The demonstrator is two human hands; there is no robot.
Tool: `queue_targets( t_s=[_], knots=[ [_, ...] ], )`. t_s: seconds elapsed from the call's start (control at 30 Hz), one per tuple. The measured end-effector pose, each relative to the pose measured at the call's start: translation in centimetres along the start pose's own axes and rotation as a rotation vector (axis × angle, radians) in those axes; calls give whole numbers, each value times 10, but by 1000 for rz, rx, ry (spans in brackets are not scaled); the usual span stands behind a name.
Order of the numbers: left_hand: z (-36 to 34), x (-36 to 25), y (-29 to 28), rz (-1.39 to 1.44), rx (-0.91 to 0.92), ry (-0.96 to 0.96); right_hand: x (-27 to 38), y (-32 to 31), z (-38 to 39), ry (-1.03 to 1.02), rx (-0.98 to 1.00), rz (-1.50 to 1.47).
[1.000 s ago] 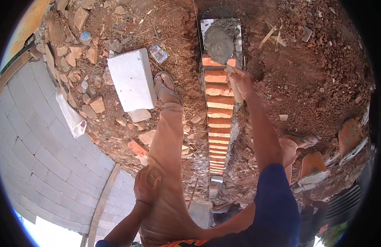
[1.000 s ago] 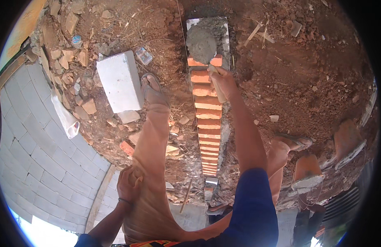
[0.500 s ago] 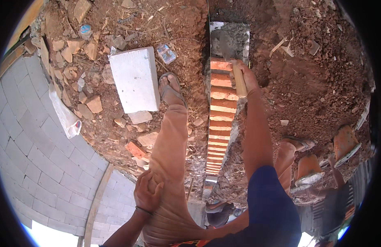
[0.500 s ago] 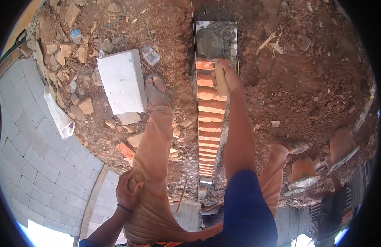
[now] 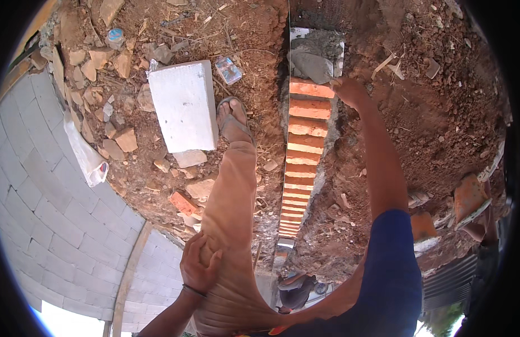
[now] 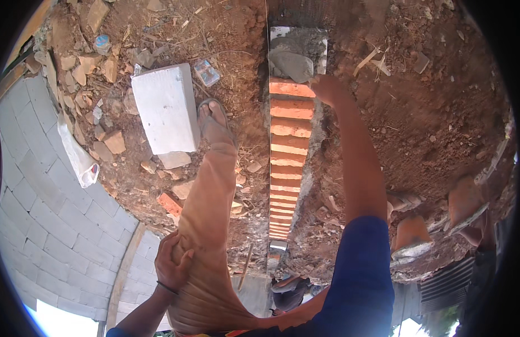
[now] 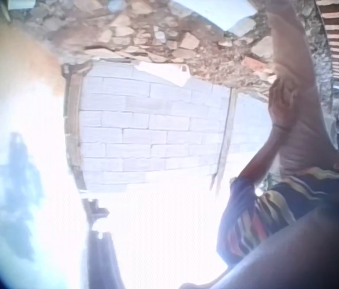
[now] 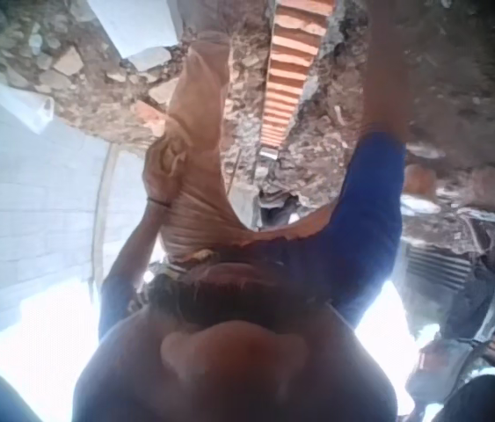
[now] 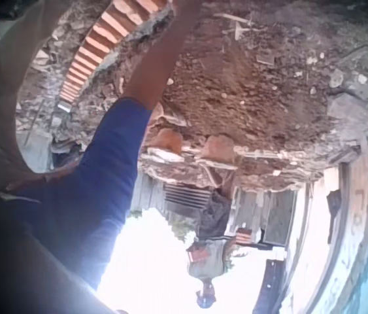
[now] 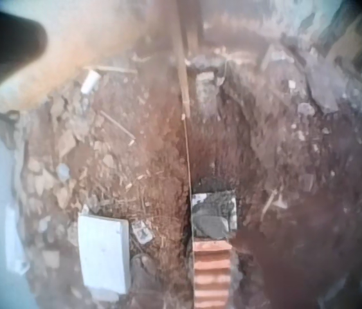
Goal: The person lays bricks along a line, applying mortar from a bucket with a trowel and positioning each brick by hand.
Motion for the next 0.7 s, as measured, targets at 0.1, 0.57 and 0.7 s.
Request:
queue_targets(
  t_s=[0.1,0.57,0.7],
  knots=[
    [7,-1,2,-15,-2,-26,18,-11,24,1,-48,53],
    [6,-66,47,-251,77,84,-194,15,364,488,-388,-822],
    [5,-59,64,-305,27,81,-266,-52,534,582,-752,-932]
  ],
)
Point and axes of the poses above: each hand's wrist, its own z-axis away from the middle knuckle, its own y-axis out of the palm, x = y × z, the point moved 10 cm from there along -z, towards the middle knuckle, and after that the axes turned 2 degrees about -x, right-handed, at the moved point
